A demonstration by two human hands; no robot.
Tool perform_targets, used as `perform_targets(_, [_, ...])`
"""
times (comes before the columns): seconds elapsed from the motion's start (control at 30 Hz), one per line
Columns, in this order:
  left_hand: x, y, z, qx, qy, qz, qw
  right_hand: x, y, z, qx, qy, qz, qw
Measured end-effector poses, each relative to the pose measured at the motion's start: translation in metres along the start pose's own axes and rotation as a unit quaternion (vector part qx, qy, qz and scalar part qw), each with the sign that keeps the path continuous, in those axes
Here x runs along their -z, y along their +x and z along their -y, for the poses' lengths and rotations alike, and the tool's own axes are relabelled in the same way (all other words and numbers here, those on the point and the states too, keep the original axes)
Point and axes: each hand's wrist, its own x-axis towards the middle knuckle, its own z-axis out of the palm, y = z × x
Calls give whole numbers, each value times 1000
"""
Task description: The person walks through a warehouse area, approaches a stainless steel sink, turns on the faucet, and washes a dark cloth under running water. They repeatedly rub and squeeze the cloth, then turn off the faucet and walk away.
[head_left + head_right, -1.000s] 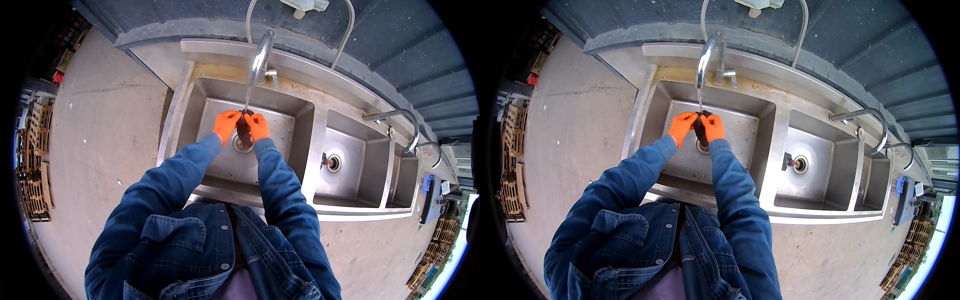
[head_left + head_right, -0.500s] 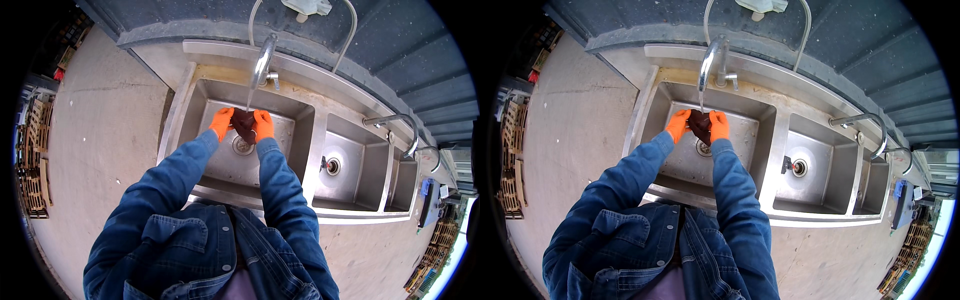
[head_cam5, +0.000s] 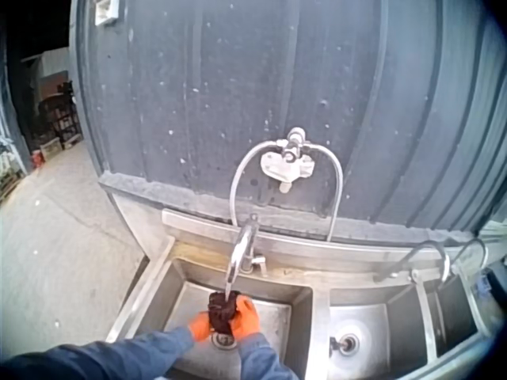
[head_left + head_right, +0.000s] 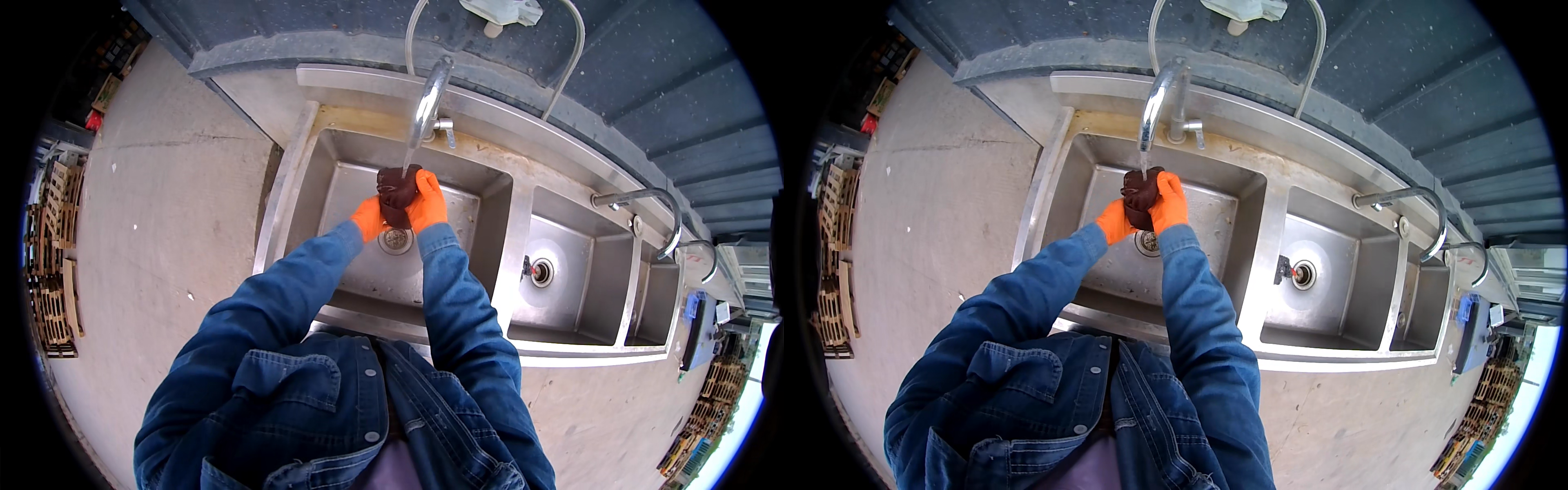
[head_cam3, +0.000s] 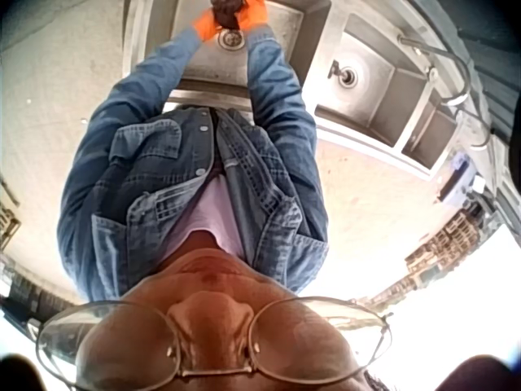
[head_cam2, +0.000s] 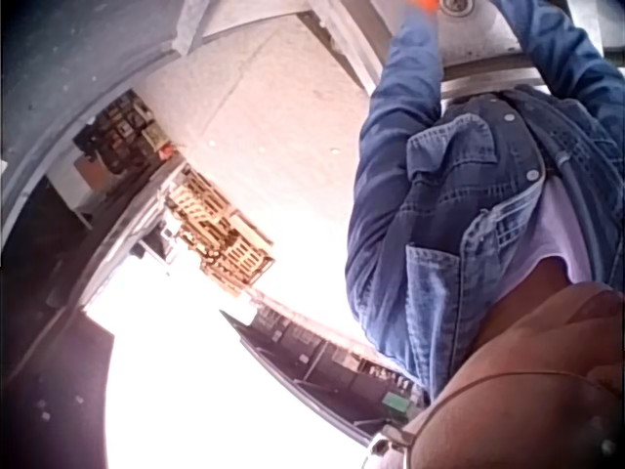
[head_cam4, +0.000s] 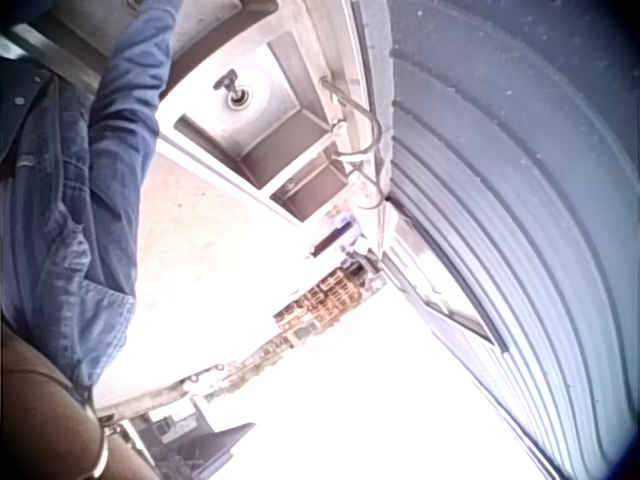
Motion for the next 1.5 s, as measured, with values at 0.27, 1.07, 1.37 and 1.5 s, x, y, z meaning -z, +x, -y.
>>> perform_targets(0.27, [-5,11,-24,-153,-72,23,985,10,5,16,-31,-90,-15,995])
perform_targets(1.07, [-12,-22,-51,-79,-65,67,992,71,31,-7,42,-337,-118,933])
perform_targets(1.37, [8,-52,-82,-125,269,-17,955,96,33,21,133,-383,-167,899])
perform_targets(1.5, [15,-43,-78,-136,328,-64,933,81,32,15,149,-426,-129,883])
